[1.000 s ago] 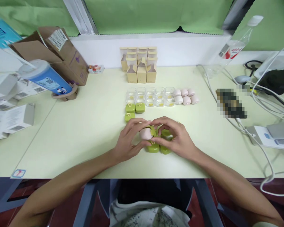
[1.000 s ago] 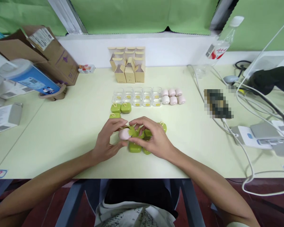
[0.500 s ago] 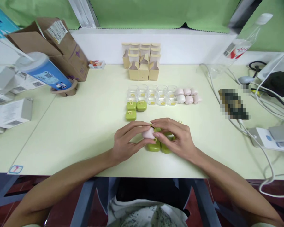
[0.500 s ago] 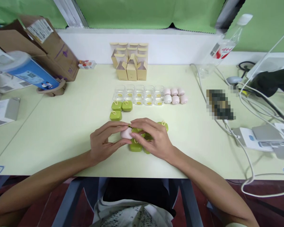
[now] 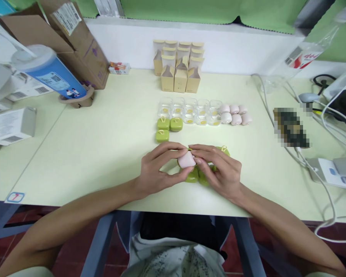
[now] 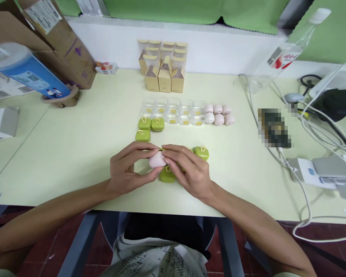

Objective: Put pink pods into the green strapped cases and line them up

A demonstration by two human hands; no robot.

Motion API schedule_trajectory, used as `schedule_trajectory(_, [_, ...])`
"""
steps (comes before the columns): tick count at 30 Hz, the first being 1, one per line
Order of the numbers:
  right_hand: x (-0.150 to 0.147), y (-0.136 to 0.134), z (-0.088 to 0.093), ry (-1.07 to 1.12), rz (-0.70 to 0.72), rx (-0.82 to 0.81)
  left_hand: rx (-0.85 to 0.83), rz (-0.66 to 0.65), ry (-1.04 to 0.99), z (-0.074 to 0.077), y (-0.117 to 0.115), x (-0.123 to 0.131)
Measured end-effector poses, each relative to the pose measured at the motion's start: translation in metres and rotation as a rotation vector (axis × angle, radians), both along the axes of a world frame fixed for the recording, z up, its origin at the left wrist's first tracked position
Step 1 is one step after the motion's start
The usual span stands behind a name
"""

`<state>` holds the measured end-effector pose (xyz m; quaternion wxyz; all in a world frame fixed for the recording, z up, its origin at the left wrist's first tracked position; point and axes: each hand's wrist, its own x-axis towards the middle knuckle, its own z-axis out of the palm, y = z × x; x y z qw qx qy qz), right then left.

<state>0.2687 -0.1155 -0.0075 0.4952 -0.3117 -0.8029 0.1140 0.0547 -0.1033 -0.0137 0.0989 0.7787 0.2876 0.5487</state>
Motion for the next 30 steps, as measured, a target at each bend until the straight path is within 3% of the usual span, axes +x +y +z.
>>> schedule_trajectory(10, [0.0, 0.0, -0.005, 0.02, -0.027, -0.026, 0.021, -0.011, 0.014, 0.004, 0.003, -0.001])
schedule_trajectory(23, [-0.003, 0.001, -0.006, 0.029, -0.075, -0.04, 0.125, 0.013, 0.023, -0.003, 0.011, 0.002])
schedule_trajectory(30, [-0.003, 0.004, -0.008, -0.039, -0.058, 0.068, 0.222, 0.074, 0.06, -0.009, 0.008, 0.004])
